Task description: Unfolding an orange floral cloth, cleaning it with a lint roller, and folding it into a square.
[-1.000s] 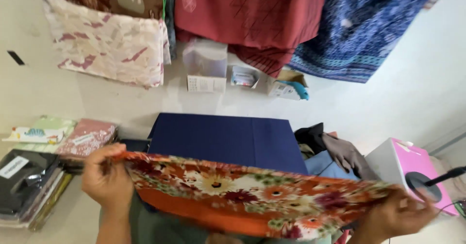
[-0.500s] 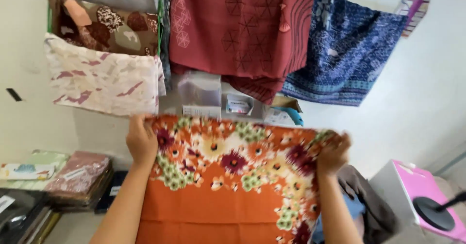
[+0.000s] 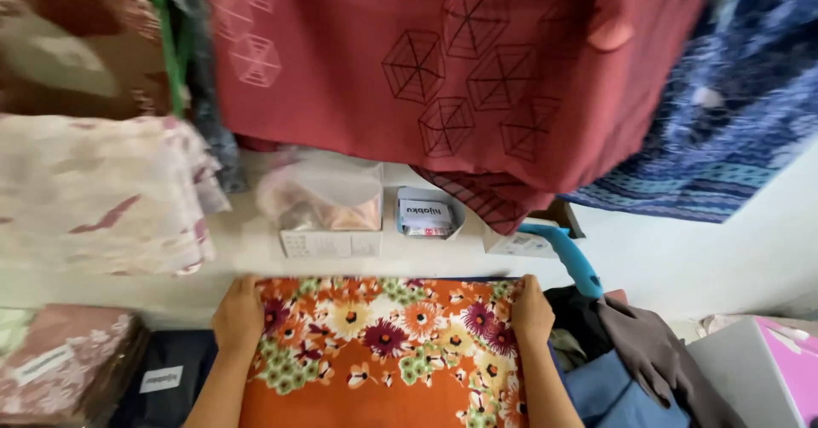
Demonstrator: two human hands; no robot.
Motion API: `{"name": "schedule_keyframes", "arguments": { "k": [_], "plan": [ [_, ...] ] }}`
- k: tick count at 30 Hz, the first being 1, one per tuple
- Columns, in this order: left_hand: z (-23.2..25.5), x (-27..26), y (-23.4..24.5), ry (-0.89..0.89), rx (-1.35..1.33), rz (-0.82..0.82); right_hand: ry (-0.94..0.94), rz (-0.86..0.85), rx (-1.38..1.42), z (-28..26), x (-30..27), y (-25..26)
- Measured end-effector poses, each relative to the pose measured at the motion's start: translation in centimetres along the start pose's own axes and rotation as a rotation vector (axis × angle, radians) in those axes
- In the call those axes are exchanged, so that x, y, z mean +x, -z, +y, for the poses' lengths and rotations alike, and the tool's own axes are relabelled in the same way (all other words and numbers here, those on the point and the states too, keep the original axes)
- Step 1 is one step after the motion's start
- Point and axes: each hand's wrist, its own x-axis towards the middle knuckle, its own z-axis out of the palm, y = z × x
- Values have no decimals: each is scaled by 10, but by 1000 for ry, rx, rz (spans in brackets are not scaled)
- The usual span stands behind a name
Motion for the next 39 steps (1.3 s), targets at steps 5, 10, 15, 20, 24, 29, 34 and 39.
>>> {"name": "schedule_keyframes", "arguments": {
  "k": [5,10,15,20,24,29,34,39],
  "plan": [
    [3,-7,-1,-31,92,65,176,135,-11,13,5,-19],
    [25,-2,37,-155,134,134,166,153,-38,5,8,6],
    [103,-43,33,-241,-46,-394,504,-218,230,-77,-95,-3],
    [78,-50,15,-422,282,-668,361,-529,274,-93,-107,60],
    [11,-46,-4,-328,226,-377,251,-23,-9,35,-51,9],
    [76,-77,75,-445,109,39,485,247,-456,-24,-95,100],
    [104,-180,60,-497,120,-567,688,-517,-76,-69,-226,84],
    [1,-162,89,-353,232,-393,264,-413,-168,27,-179,121]
  ]
}}
